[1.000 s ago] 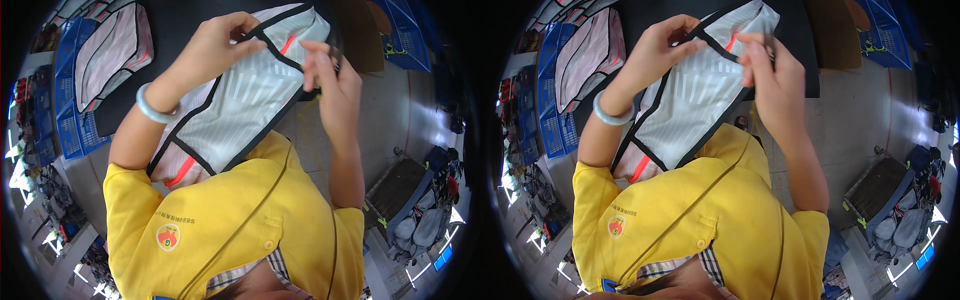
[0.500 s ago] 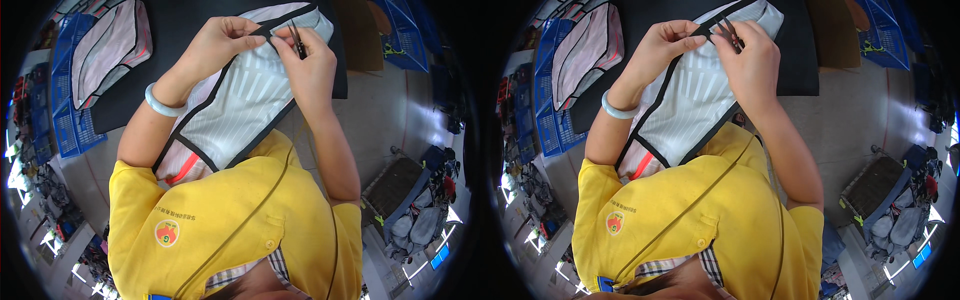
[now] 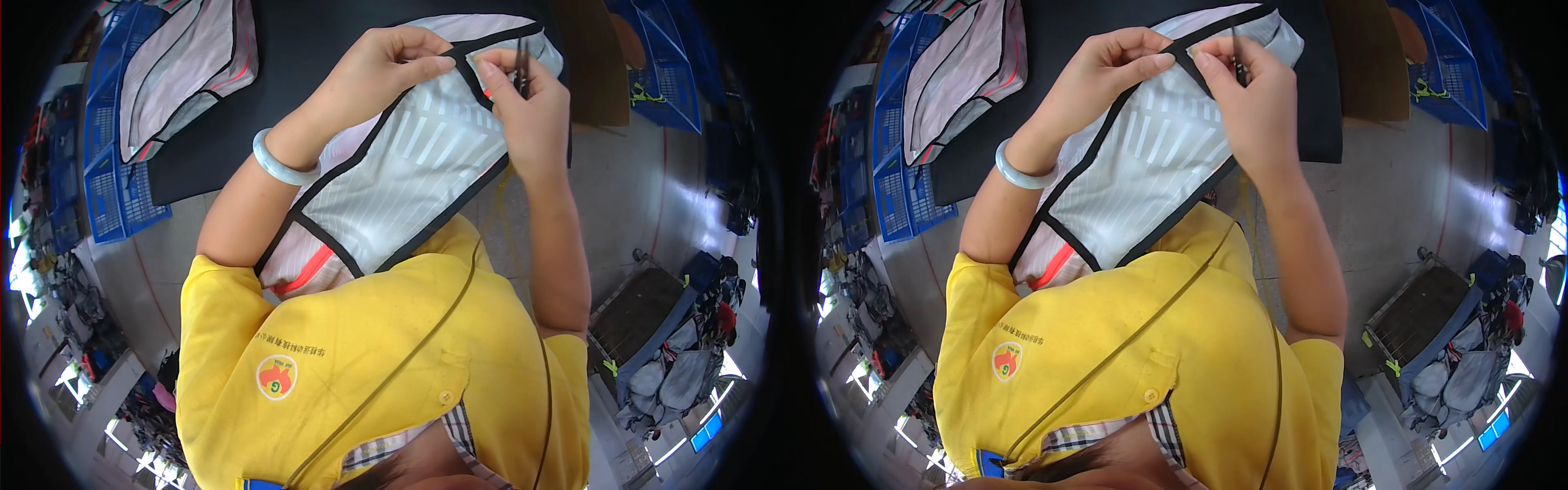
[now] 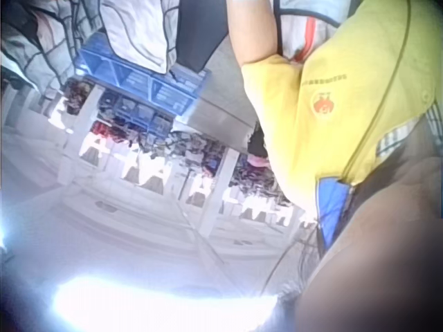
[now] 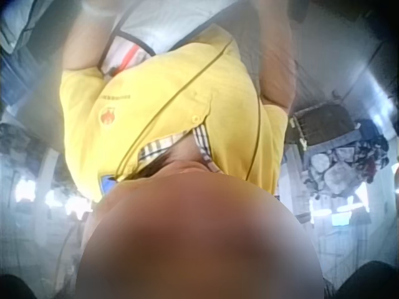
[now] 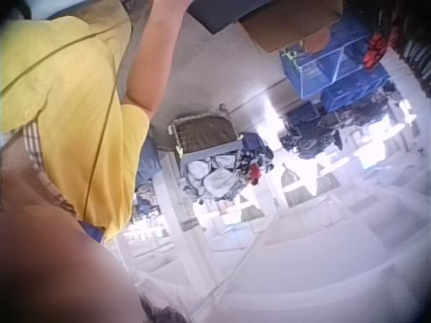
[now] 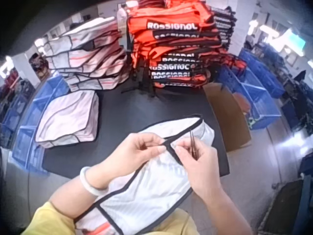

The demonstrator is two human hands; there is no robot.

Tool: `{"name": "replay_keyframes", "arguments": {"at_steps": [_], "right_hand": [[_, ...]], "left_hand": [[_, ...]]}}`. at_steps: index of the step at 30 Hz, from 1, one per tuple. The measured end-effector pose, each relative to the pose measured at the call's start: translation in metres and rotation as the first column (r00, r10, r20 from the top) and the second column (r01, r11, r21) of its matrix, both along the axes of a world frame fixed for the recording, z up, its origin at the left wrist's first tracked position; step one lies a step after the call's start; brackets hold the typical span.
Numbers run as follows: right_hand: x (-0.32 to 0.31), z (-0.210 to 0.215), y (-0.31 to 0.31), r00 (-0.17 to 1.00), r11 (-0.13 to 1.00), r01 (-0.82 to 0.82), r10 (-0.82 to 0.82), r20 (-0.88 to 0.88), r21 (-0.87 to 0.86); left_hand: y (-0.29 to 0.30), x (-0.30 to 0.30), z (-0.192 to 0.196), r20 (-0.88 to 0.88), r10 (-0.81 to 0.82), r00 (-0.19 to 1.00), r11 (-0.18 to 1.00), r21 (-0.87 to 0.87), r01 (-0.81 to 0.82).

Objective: Inspecting and zipping fabric bags or covers at a manufacturing workstation.

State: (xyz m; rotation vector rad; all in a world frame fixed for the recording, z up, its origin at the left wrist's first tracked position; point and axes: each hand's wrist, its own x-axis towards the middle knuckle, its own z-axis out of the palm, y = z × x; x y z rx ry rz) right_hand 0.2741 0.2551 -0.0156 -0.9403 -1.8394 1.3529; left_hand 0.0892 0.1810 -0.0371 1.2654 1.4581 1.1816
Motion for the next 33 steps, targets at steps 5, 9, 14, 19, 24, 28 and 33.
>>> {"name": "replay_keyframes", "arguments": {"at_steps": [5, 9, 14, 19, 24, 28, 33], "right_hand": [[-0.010, -0.007, -0.012, 0.988, 0.957, 0.053, -0.093, 0.127, 0.285], [-0.017, -0.009, -0.014, 0.985, 0.934, 0.086, -0.132, 0.112, 0.348], [-0.016, -0.012, -0.004, 0.985, 0.895, 0.099, -0.151, 0.086, 0.434], [0.013, 0.022, 0.003, 0.849, 0.711, -0.483, 0.237, -0.472, -0.511], [0.014, 0.016, 0.003, 1.000, 1.000, -0.002, 0.002, -0.023, 0.024], [0.007, 0.003, -0.010, 0.995, 0.932, 0.002, -0.040, 0.096, 0.362], [0.004, 0.001, -0.018, 0.957, 0.747, -0.112, -0.096, 0.272, 0.655]], "left_hand": [[-0.002, -0.001, -0.008, 0.013, 0.018, 1.000, 0.999, 0.048, -0.019], [-0.003, -0.003, -0.011, 0.015, 0.046, 0.999, 0.995, 0.093, -0.047], [-0.007, 0.002, 0.001, -0.063, 0.021, 0.998, 0.998, 0.061, -0.017], [-0.005, 0.001, -0.007, -0.094, 0.015, 0.995, 0.989, 0.146, -0.001], [-0.004, 0.002, -0.012, 0.218, 0.056, 0.974, 0.998, 0.018, -0.062], [-0.005, 0.005, -0.014, 0.462, 0.052, 0.885, 0.998, -0.054, -0.031], [-0.005, 0.001, -0.016, 0.679, 0.009, 0.734, 0.993, -0.095, 0.075]]}}
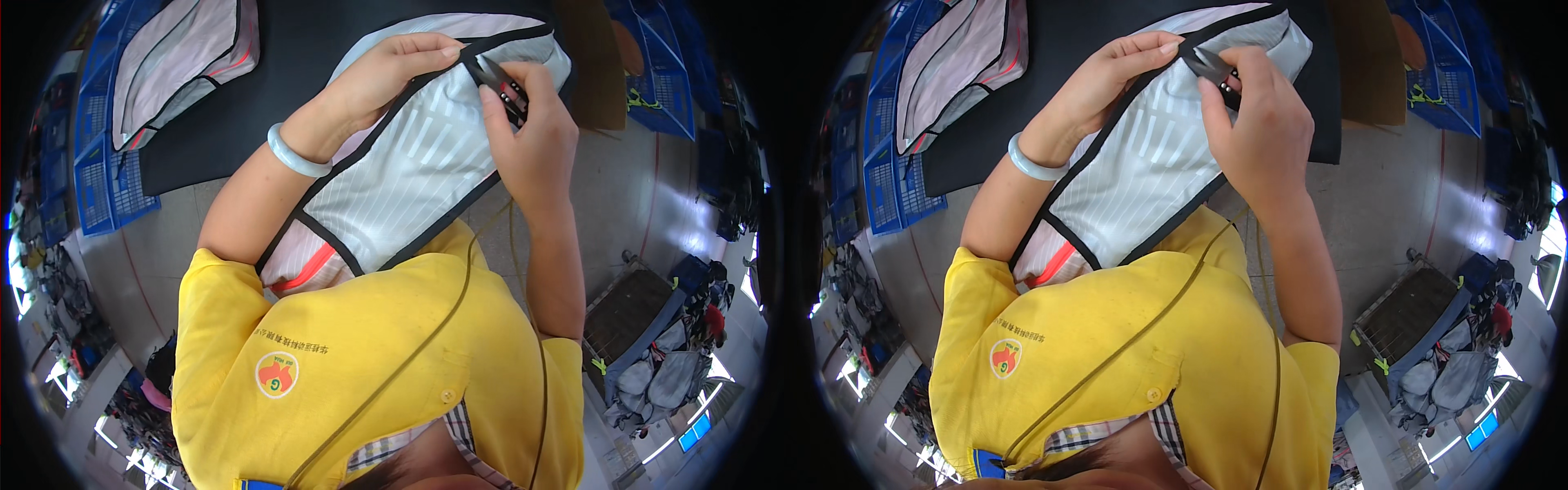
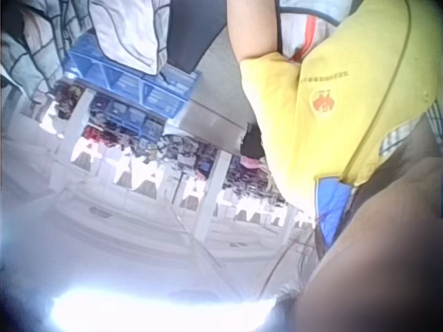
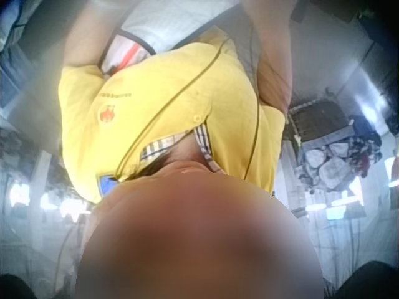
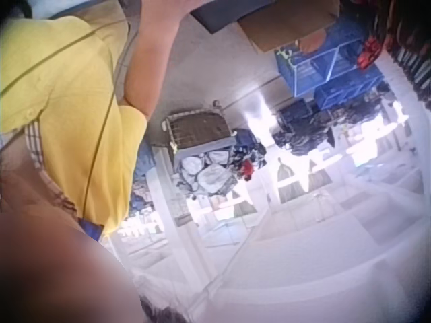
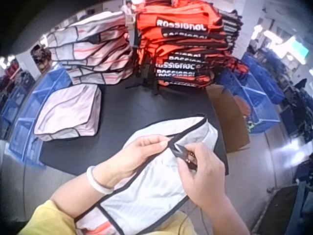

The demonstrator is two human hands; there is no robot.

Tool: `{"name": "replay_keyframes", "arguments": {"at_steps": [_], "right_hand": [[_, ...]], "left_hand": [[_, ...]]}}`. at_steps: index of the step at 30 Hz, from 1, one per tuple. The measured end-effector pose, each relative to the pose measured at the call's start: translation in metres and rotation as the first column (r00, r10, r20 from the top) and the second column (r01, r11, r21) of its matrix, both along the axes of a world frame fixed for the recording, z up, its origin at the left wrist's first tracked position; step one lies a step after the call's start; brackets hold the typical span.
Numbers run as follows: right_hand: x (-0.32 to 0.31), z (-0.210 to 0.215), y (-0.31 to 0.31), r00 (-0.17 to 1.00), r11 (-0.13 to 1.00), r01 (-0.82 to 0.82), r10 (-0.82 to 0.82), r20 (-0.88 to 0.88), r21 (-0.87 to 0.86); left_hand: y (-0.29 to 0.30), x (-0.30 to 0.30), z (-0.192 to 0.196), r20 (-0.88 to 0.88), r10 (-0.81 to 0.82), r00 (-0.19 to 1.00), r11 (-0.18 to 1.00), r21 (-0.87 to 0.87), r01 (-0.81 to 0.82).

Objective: Inspecting and zipping fabric bags or covers at a manufacturing workstation.

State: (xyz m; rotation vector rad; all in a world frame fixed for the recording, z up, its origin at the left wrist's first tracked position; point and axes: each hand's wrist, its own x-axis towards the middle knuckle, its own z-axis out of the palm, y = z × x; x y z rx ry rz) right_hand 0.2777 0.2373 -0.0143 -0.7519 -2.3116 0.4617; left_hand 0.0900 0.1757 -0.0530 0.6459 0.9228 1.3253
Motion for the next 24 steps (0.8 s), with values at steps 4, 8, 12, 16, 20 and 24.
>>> {"name": "replay_keyframes", "arguments": {"at_steps": [4, 8, 12, 16, 20, 24], "right_hand": [[0.001, -0.002, 0.004, 1.000, 0.994, -0.007, 0.006, 0.014, 0.110], [-0.002, -0.005, 0.012, 0.998, 0.989, -0.046, 0.050, -0.023, 0.141], [0.000, -0.003, 0.019, 0.990, 0.954, -0.143, 0.143, 0.016, 0.263], [0.000, 0.005, 0.028, 0.986, 0.934, -0.167, 0.157, 0.059, 0.316], [0.001, 0.010, 0.034, 0.971, 0.907, -0.238, 0.217, 0.098, 0.347], [0.004, 0.012, 0.036, 0.962, 0.904, -0.268, 0.230, 0.150, 0.334]], "left_hand": [[-0.002, 0.000, 0.000, -0.005, 0.005, 1.000, 1.000, 0.010, -0.005], [-0.003, 0.004, 0.003, -0.056, 0.045, 0.997, 0.998, 0.047, -0.042], [-0.005, 0.002, 0.006, -0.074, 0.008, 0.997, 0.999, 0.040, -0.005], [-0.006, 0.002, 0.006, -0.125, 0.016, 0.992, 0.998, 0.070, -0.007], [-0.004, 0.000, 0.000, -0.139, -0.001, 0.990, 0.993, 0.113, 0.017], [-0.004, 0.000, -0.001, -0.179, 0.004, 0.984, 0.993, 0.115, 0.017]]}}
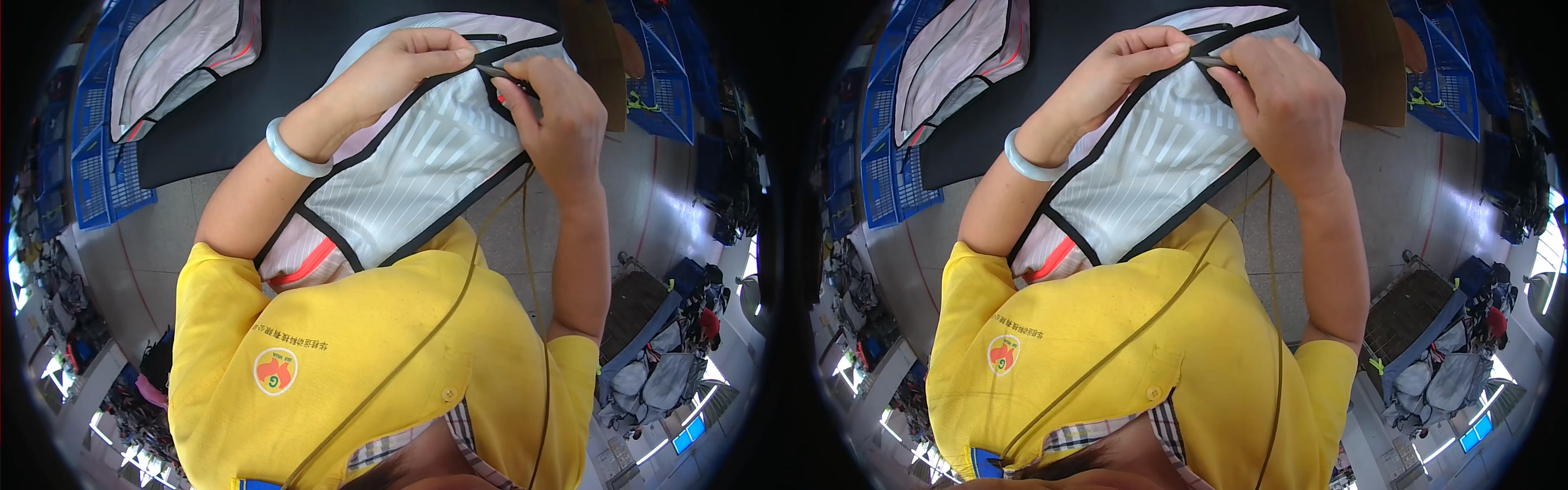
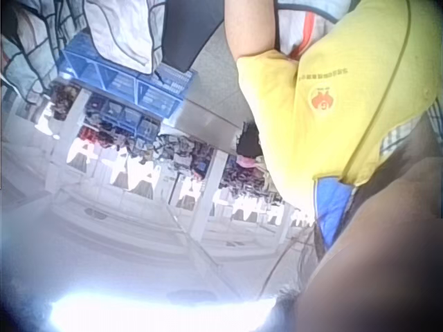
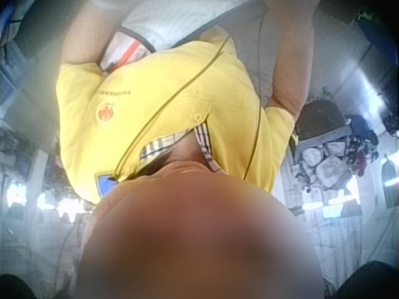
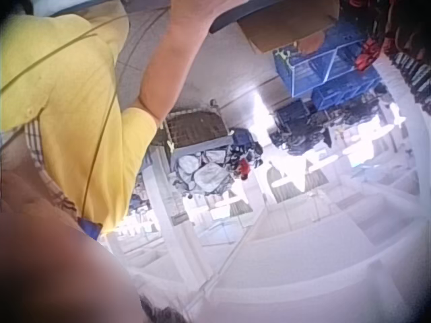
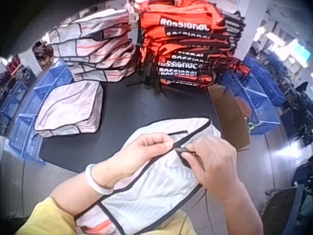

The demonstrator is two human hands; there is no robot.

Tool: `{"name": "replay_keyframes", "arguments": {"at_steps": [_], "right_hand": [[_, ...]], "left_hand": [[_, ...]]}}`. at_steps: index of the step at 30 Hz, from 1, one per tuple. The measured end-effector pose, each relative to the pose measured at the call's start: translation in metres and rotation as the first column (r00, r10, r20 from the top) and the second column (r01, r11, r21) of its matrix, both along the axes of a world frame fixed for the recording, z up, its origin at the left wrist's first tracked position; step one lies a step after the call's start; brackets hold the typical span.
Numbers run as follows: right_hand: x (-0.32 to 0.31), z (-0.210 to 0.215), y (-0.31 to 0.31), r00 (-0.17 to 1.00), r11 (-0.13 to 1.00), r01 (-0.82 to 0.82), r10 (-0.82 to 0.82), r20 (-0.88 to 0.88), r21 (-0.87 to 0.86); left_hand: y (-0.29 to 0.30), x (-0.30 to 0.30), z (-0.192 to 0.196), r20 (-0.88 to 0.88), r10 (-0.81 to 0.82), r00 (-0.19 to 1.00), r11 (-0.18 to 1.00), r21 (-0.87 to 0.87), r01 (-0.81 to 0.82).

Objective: Inspecting and zipping fabric bags or covers at a manufacturing workstation.

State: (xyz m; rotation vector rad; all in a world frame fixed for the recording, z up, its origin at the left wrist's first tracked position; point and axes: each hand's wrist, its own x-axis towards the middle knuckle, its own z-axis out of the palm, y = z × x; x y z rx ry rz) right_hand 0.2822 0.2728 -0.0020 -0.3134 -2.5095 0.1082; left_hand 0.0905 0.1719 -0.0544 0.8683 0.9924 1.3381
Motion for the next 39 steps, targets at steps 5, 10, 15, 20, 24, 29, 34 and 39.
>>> {"name": "replay_keyframes", "arguments": {"at_steps": [5, 10, 15, 20, 24, 29, 34, 39], "right_hand": [[0.010, -0.006, -0.007, 0.981, 0.960, 0.109, -0.146, -0.130, -0.259], [0.001, -0.009, -0.023, 0.883, 0.702, 0.021, -0.347, -0.316, -0.712], [-0.006, -0.007, -0.036, 0.934, 0.514, 0.039, -0.324, -0.152, -0.857], [-0.012, -0.009, -0.041, 0.925, 0.548, 0.095, -0.358, -0.130, -0.831], [-0.004, -0.006, -0.028, 0.959, 0.324, -0.078, -0.233, -0.159, -0.943], [0.010, -0.005, -0.030, 0.930, 0.314, -0.161, -0.270, -0.251, -0.936], [0.006, -0.011, -0.047, 0.931, 0.721, 0.147, -0.332, -0.151, -0.677], [0.004, -0.024, -0.049, 0.932, 0.871, 0.278, -0.347, -0.106, -0.404]], "left_hand": [[-0.002, 0.002, 0.007, -0.024, 0.015, 1.000, 0.999, -0.033, -0.016], [-0.003, 0.008, 0.011, -0.506, 0.213, 0.836, 0.969, 0.219, -0.115], [-0.004, 0.011, 0.016, -0.566, 0.216, 0.796, 0.970, 0.219, -0.108], [-0.010, 0.013, 0.026, -0.633, 0.245, 0.734, 0.965, 0.234, -0.120], [-0.013, 0.015, 0.031, -0.692, 0.263, 0.672, 0.960, 0.260, -0.107], [-0.010, 0.010, 0.015, -0.606, 0.171, 0.777, 0.983, 0.164, -0.087], [-0.006, 0.008, 0.003, -0.290, 0.049, 0.956, 0.997, 0.079, -0.028], [-0.007, 0.011, 0.004, -0.018, -0.011, 1.000, 1.000, -0.005, 0.010]]}}
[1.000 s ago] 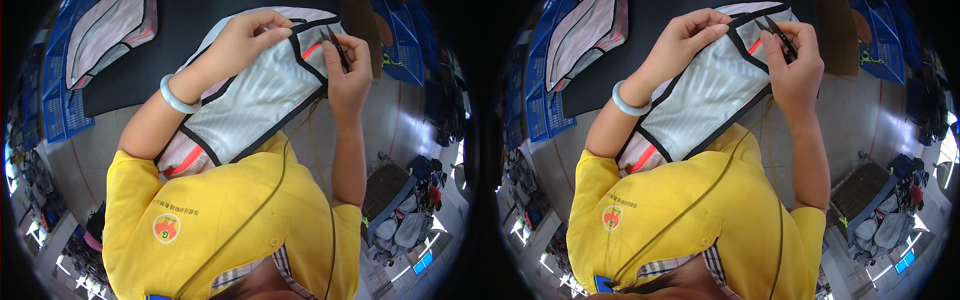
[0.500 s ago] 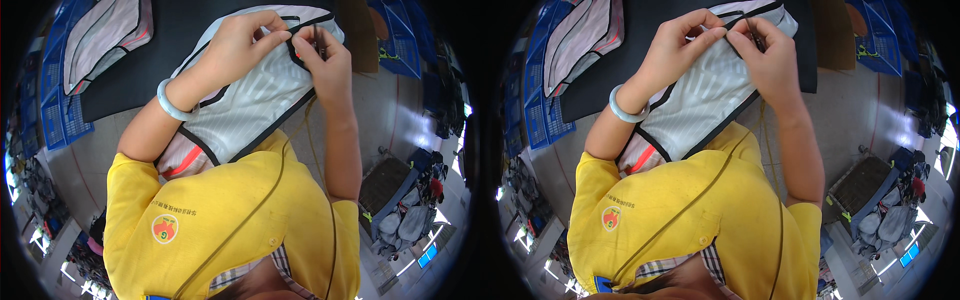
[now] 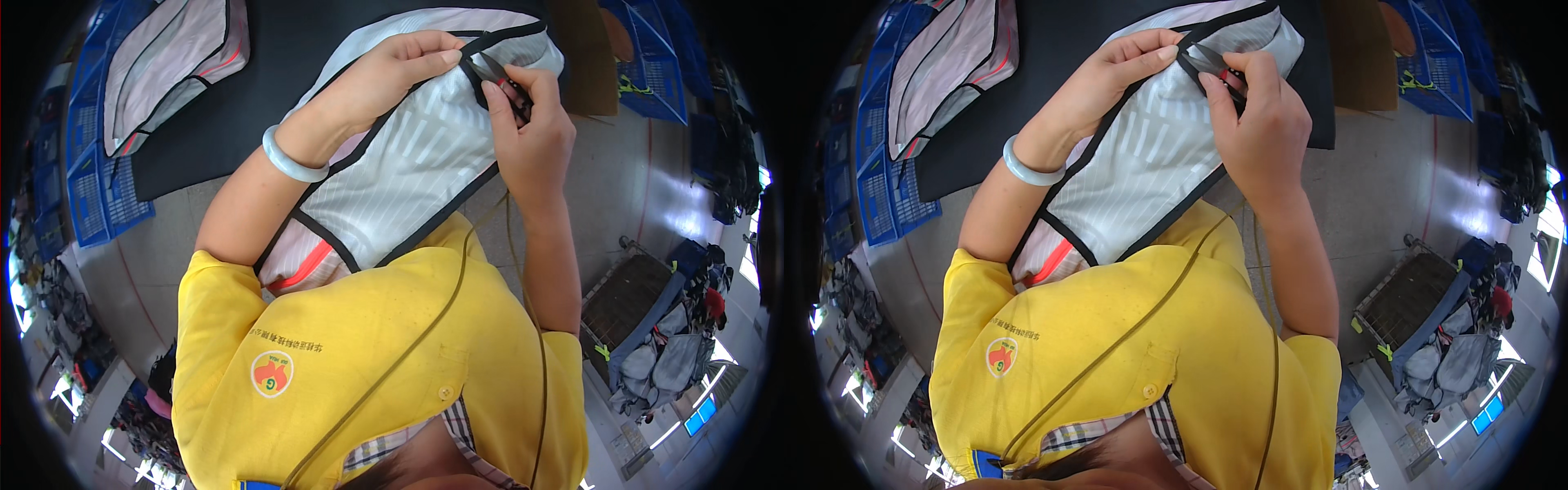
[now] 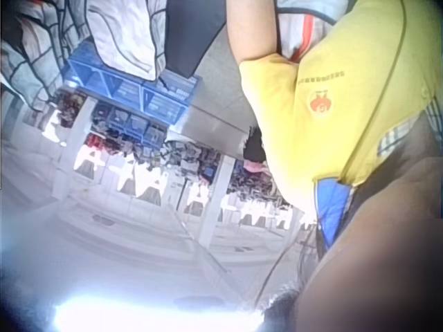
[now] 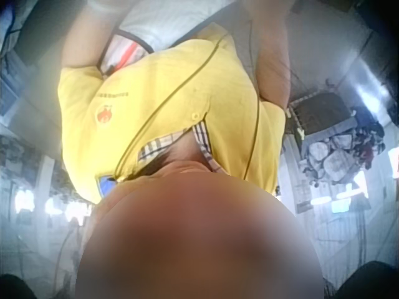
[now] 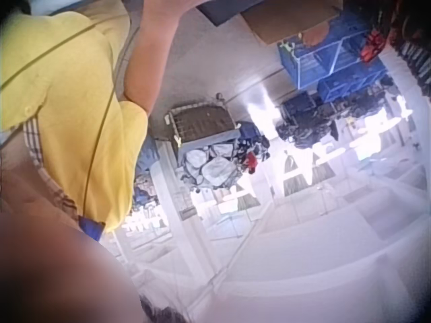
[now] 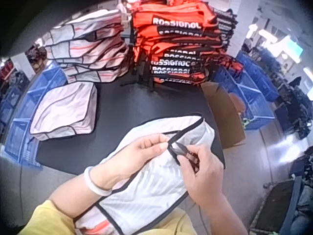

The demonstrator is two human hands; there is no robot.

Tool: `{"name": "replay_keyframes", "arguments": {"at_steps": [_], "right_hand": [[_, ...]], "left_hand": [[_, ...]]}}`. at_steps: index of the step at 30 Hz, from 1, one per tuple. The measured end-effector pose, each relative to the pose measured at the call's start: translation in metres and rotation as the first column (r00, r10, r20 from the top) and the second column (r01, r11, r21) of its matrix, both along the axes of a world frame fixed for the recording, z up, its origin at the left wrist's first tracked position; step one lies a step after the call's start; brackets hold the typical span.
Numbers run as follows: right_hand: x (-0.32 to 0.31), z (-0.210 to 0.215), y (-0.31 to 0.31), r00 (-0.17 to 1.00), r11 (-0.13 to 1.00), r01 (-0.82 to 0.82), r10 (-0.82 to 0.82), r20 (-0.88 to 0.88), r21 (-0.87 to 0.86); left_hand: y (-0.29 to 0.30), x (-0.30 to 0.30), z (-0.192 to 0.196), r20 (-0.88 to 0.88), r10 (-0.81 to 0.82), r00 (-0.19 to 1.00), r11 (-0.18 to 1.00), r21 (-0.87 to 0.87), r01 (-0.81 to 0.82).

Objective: Inspecting and zipping fabric bags or covers at a manufacturing workstation.

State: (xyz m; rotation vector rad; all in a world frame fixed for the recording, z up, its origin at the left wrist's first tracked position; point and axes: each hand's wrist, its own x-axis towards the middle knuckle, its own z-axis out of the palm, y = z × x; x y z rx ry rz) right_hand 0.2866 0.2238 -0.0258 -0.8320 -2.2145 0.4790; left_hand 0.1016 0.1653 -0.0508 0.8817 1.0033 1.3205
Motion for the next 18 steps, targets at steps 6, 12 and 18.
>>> {"name": "replay_keyframes", "arguments": {"at_steps": [6, 12, 18], "right_hand": [[0.001, -0.001, 0.002, 1.000, 0.992, 0.010, -0.010, 0.002, 0.128], [0.004, 0.002, 0.008, 0.999, 0.981, -0.026, 0.021, 0.031, 0.192], [0.005, 0.008, 0.015, 0.996, 0.968, -0.075, 0.059, 0.073, 0.240]], "left_hand": [[-0.002, -0.001, -0.005, -0.070, 0.018, 0.997, 0.998, 0.060, -0.014], [0.001, 0.001, -0.006, -0.072, 0.001, 0.997, 0.998, 0.069, 0.004], [0.000, 0.001, -0.005, -0.094, 0.008, 0.996, 0.999, 0.048, -0.004]]}}
